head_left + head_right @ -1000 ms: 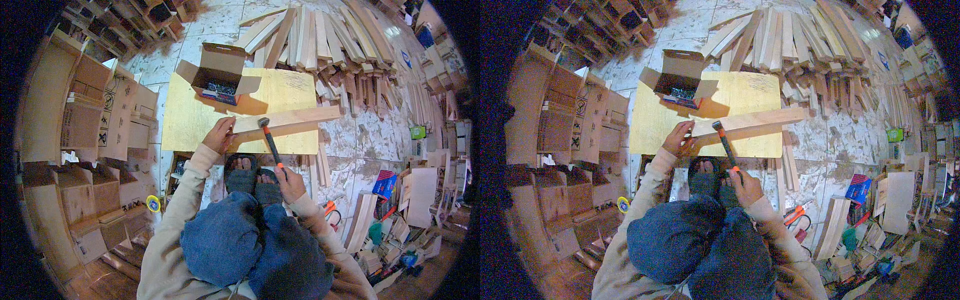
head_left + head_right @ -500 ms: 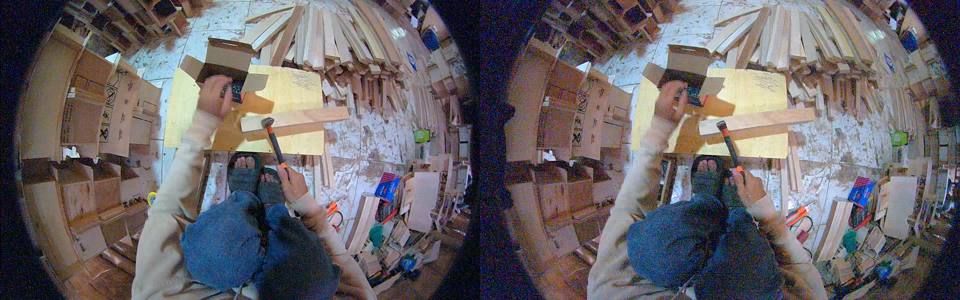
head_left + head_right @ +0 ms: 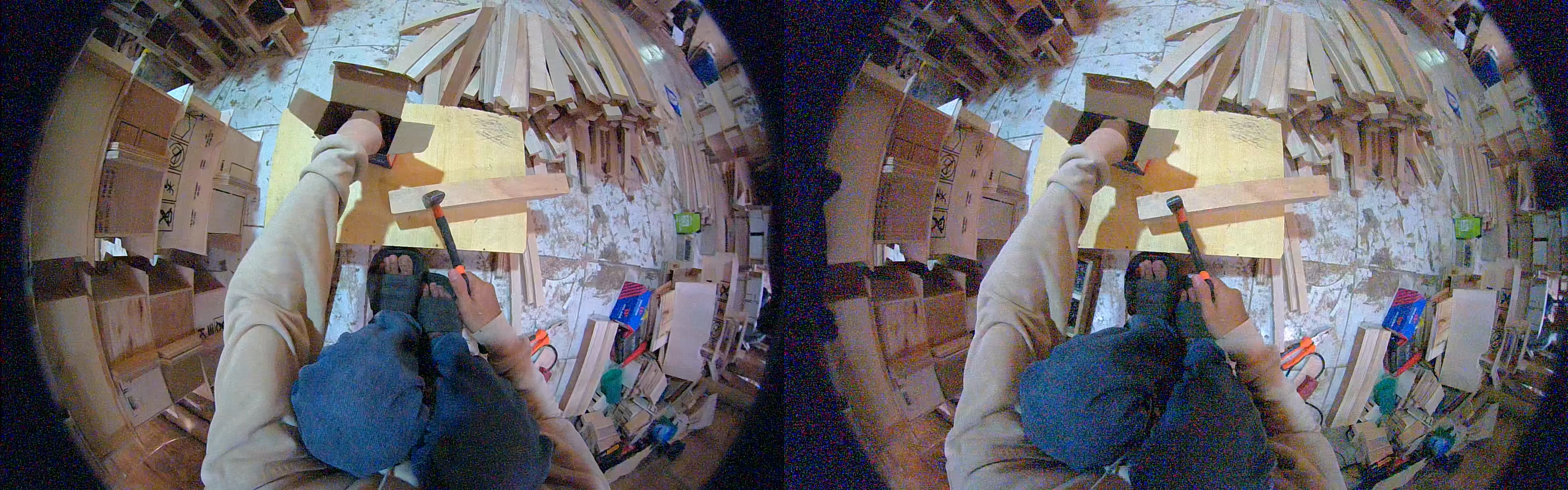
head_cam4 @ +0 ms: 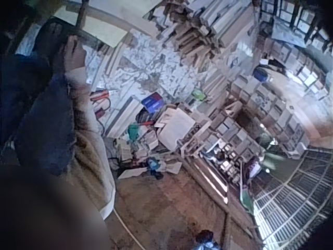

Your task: The person sits on the floor in a workshop and repeatedly hammers nails into small wooden planks. They pick up a nail, place it on the wood, and strike it with a hammer, repeating this process for several pieces.

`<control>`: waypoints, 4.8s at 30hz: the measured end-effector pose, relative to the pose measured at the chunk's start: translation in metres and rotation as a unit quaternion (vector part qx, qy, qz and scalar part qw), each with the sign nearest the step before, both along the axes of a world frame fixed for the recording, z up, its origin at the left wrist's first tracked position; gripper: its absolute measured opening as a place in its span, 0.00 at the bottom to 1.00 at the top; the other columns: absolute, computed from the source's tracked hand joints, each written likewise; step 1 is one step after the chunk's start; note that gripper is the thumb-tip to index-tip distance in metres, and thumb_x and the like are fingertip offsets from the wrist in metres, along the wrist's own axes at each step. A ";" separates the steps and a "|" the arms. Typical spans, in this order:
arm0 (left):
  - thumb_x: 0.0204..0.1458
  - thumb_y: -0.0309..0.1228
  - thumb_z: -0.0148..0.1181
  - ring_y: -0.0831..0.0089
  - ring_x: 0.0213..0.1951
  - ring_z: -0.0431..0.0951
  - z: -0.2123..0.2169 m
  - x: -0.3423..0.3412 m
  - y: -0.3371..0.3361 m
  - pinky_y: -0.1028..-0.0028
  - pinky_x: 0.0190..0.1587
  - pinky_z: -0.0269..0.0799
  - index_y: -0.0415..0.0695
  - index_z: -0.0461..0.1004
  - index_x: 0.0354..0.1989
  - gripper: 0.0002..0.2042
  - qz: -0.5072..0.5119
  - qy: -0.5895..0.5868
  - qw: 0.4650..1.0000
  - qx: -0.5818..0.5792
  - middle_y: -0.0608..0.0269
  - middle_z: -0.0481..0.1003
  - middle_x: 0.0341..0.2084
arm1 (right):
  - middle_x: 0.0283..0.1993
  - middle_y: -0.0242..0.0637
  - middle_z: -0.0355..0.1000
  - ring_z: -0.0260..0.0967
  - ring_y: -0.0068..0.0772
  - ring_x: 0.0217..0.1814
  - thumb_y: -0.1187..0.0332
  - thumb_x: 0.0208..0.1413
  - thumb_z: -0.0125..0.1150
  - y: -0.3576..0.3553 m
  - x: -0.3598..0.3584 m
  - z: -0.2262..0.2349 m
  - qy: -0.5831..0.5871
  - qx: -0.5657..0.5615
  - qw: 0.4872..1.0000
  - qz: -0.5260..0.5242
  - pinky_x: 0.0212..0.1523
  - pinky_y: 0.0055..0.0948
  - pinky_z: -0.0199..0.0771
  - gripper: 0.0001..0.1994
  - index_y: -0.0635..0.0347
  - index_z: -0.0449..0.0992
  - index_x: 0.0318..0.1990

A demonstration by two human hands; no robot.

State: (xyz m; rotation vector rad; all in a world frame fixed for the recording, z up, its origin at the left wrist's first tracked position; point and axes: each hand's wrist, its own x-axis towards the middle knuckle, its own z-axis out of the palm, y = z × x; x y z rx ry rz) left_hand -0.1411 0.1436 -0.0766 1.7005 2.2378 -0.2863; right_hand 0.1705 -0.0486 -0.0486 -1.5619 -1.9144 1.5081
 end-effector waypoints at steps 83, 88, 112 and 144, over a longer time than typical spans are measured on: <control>0.47 0.25 0.59 0.58 0.44 0.77 -0.049 0.046 -0.177 0.66 0.45 0.75 0.40 0.59 0.58 0.27 -0.076 -0.440 0.819 0.361 0.49 0.70 0.49 | 0.17 0.35 0.65 0.62 0.31 0.16 0.46 0.53 0.55 0.001 0.016 0.115 0.465 -0.011 0.880 -0.092 0.16 0.31 0.56 0.24 0.59 0.66 0.20; 0.48 0.25 0.59 0.56 0.49 0.75 -0.057 0.043 -0.176 0.67 0.50 0.73 0.40 0.61 0.58 0.27 -0.101 -0.406 0.834 0.361 0.48 0.68 0.53 | 0.15 0.33 0.59 0.58 0.34 0.15 0.42 0.52 0.57 0.002 0.015 0.102 0.556 0.153 0.814 0.073 0.16 0.31 0.54 0.25 0.59 0.67 0.25; 0.48 0.21 0.53 0.48 0.58 0.65 -0.077 0.041 -0.179 0.65 0.58 0.67 0.33 0.59 0.60 0.27 -0.221 -0.298 0.827 0.423 0.39 0.61 0.58 | 0.18 0.40 0.58 0.58 0.39 0.20 0.59 0.65 0.41 -0.008 -0.024 0.042 -0.024 0.130 0.991 0.032 0.24 0.35 0.62 0.18 0.63 0.67 0.29; 0.46 0.31 0.61 0.47 0.48 0.71 -0.043 0.050 -0.157 0.60 0.51 0.70 0.37 0.61 0.58 0.29 -0.250 -0.196 0.829 0.461 0.41 0.67 0.48 | 0.24 0.55 0.71 0.69 0.61 0.23 0.55 0.59 0.52 -0.070 0.073 -0.047 -0.124 0.148 0.973 -0.126 0.24 0.52 0.67 0.17 0.63 0.71 0.35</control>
